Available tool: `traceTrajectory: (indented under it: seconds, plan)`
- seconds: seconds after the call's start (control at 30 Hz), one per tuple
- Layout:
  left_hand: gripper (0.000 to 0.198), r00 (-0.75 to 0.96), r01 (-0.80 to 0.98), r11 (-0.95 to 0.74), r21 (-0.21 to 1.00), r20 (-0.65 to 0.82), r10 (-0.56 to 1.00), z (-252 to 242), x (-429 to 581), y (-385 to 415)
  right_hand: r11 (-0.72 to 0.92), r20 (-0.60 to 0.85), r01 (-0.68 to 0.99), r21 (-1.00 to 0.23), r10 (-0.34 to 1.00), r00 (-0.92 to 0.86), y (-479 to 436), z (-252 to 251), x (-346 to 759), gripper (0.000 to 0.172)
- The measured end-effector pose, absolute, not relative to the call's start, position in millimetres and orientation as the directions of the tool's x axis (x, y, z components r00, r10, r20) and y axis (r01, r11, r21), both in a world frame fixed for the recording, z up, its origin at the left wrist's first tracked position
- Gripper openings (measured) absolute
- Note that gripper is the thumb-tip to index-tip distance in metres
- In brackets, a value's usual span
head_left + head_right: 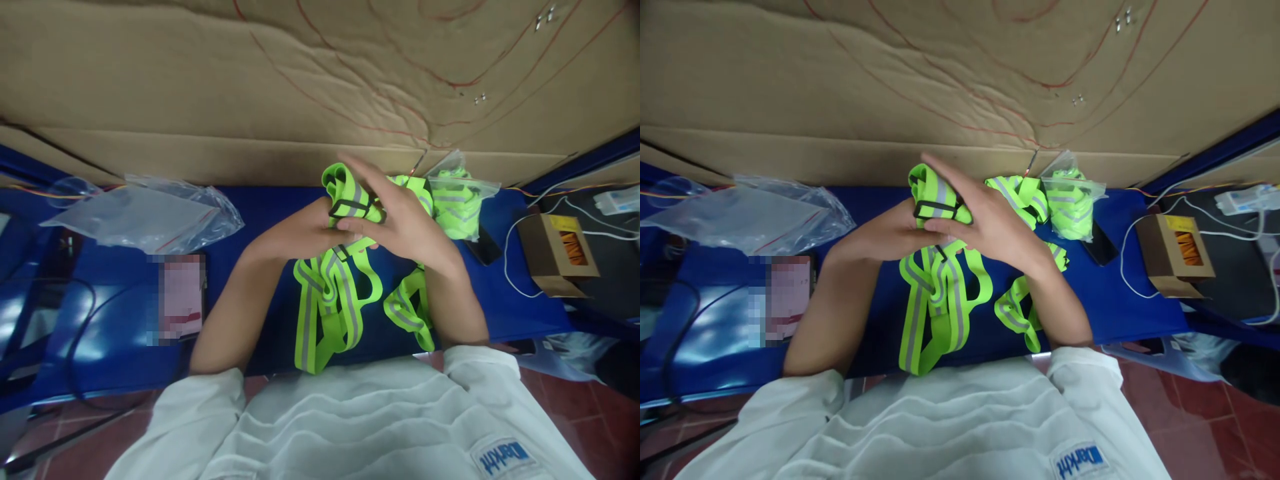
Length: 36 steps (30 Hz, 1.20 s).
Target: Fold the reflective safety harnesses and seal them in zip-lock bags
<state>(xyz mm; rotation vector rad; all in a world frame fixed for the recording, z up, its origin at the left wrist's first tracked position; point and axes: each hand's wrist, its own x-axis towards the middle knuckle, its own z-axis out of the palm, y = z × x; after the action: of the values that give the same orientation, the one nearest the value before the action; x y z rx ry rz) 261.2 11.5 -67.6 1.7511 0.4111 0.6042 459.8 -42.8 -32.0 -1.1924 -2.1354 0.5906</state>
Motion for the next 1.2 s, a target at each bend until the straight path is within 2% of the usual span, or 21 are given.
traceTrajectory:
  seconds: [0.07, 0.13, 0.27, 0.43, 0.5, 0.6, 0.7, 0.77, 0.83, 0.93, 1.1, 1.2]
  plan:
    - [0.035, 0.812, -0.052, -0.143, 0.988, 0.125, 0.571, -69.2, 262.3, 10.7, 0.551, 0.339, 0.556, -0.622, 0.83, -0.444, -43.2, -32.0, 456.6, 0.061]
    - [0.032, 0.836, -0.032, -0.027, 0.999, 0.042, 0.547, -69.9, 262.3, 10.3, 0.556, 0.361, 0.553, -0.621, 0.829, -0.428, -42.6, -30.8, 457.1, 0.052]
    - [0.031, 0.883, 0.074, 0.055, 0.996, -0.091, 0.461, -70.3, 264.9, 10.7, 0.481, 0.375, 0.571, -0.665, 0.876, -0.302, -41.1, -27.2, 466.6, 0.051]
    - [0.035, 0.931, 0.07, 0.093, 0.993, -0.098, 0.352, -76.9, 270.6, 11.6, 0.326, 0.24, 0.457, -0.828, 0.941, -0.238, -39.0, -27.5, 475.9, 0.045]
    - [0.03, 0.937, 0.07, 0.068, 0.995, -0.089, 0.339, -79.4, 270.5, 12.3, 0.263, 0.193, 0.377, -0.888, 0.958, -0.212, -38.8, -27.2, 477.8, 0.045]
    - [0.021, 0.944, 0.031, -0.068, 0.997, -0.007, 0.33, -75.9, 267.5, 12.3, 0.125, 0.075, 0.253, -0.959, 0.977, -0.201, -38.0, -26.9, 481.1, 0.046]
    - [0.021, 0.951, -0.036, -0.195, 0.98, 0.093, 0.294, -64.1, 262.5, 10.8, 0.005, -0.058, 0.271, -0.963, 0.973, -0.223, -32.9, -33.0, 482.9, 0.046]
    - [0.023, 0.947, -0.042, -0.24, 0.97, 0.116, 0.299, -57.5, 259.1, 10.5, 0.058, -0.028, 0.369, -0.928, 0.974, -0.225, -27.1, -41.3, 480.6, 0.047]
    - [0.027, 0.937, -0.017, -0.259, 0.966, 0.106, 0.333, -55.2, 256.5, 11.0, 0.178, 0.092, 0.439, -0.881, 0.973, -0.21, -21.5, -49.3, 475.9, 0.047]
    - [0.033, 0.908, -0.01, -0.265, 0.964, 0.119, 0.401, -58.5, 254.9, 12.7, 0.28, 0.22, 0.452, -0.847, 0.958, -0.182, -19.0, -52.1, 469.6, 0.05]
    - [0.036, 0.902, 0.0, -0.289, 0.957, 0.124, 0.413, -67.5, 258.8, 15.3, 0.362, 0.181, 0.478, -0.8, 0.906, -0.382, -29.6, -44.0, 468.7, 0.055]
    - [0.036, 0.885, -0.018, -0.293, 0.956, 0.151, 0.44, -72.6, 264.2, 16.0, 0.419, 0.207, 0.554, -0.72, 0.89, -0.405, -32.3, -48.0, 464.9, 0.074]
